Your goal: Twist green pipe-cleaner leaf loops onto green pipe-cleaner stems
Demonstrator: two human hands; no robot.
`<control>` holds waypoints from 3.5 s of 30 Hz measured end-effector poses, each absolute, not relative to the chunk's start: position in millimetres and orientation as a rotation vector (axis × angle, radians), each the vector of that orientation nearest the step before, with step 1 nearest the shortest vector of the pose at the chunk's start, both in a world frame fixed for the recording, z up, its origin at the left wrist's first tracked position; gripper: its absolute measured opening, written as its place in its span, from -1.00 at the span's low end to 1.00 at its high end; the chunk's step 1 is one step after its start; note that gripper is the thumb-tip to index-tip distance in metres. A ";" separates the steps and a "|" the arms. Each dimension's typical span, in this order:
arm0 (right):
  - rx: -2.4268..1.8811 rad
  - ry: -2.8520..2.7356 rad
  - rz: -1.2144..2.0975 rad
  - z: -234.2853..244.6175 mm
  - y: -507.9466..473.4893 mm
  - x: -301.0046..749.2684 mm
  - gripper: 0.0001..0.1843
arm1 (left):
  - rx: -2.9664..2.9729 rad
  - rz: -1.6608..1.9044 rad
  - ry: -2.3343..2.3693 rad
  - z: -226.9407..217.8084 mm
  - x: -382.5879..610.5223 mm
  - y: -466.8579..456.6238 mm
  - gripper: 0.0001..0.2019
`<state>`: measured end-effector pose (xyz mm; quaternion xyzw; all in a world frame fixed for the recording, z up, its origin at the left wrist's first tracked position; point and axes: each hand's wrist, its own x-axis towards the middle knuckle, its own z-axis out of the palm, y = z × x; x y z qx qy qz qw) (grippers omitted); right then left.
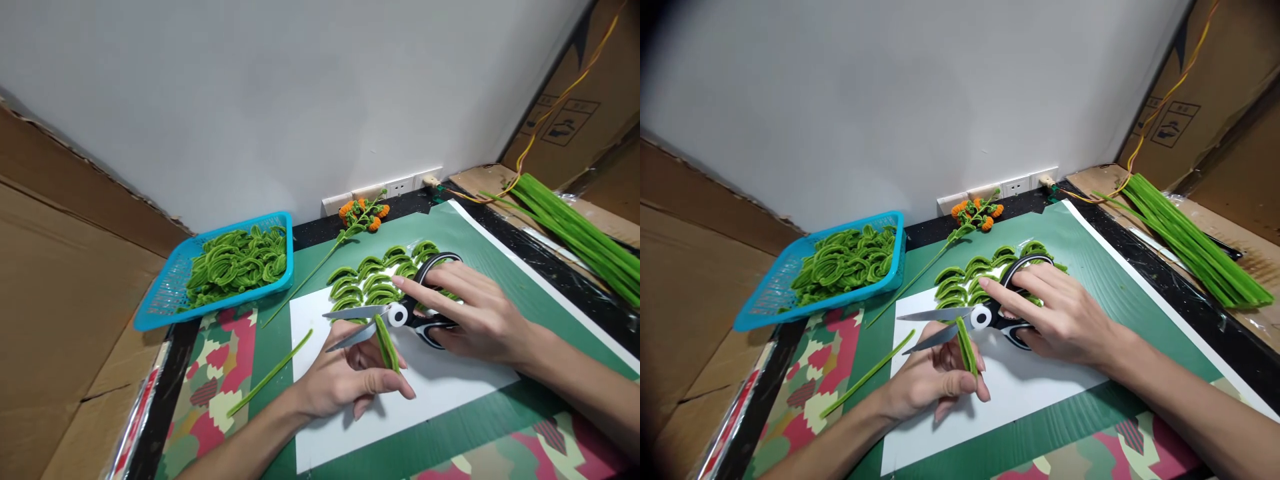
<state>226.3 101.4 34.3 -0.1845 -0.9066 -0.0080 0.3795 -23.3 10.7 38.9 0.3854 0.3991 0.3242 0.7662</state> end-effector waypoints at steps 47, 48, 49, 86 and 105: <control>-0.662 -2.247 -0.306 42.6 97.2 233.1 -0.74 | 0.787 0.898 0.703 54.0 -8.3 12.9 -0.61; -0.664 -2.238 -0.337 41.3 98.7 233.5 -0.76 | 0.781 0.897 0.700 54.3 -7.9 12.6 -0.63; -0.672 -2.236 -0.364 40.6 99.7 233.9 -0.77 | 0.777 0.896 0.698 54.4 -7.7 12.3 -0.66; -0.617 -2.364 -0.598 41.6 96.4 239.4 -0.64 | 0.630 0.855 0.832 47.0 -14.9 17.0 -0.79; -0.738 -2.542 -0.497 41.4 92.9 236.8 -0.55 | 0.446 0.939 0.991 46.9 -9.6 10.2 -0.74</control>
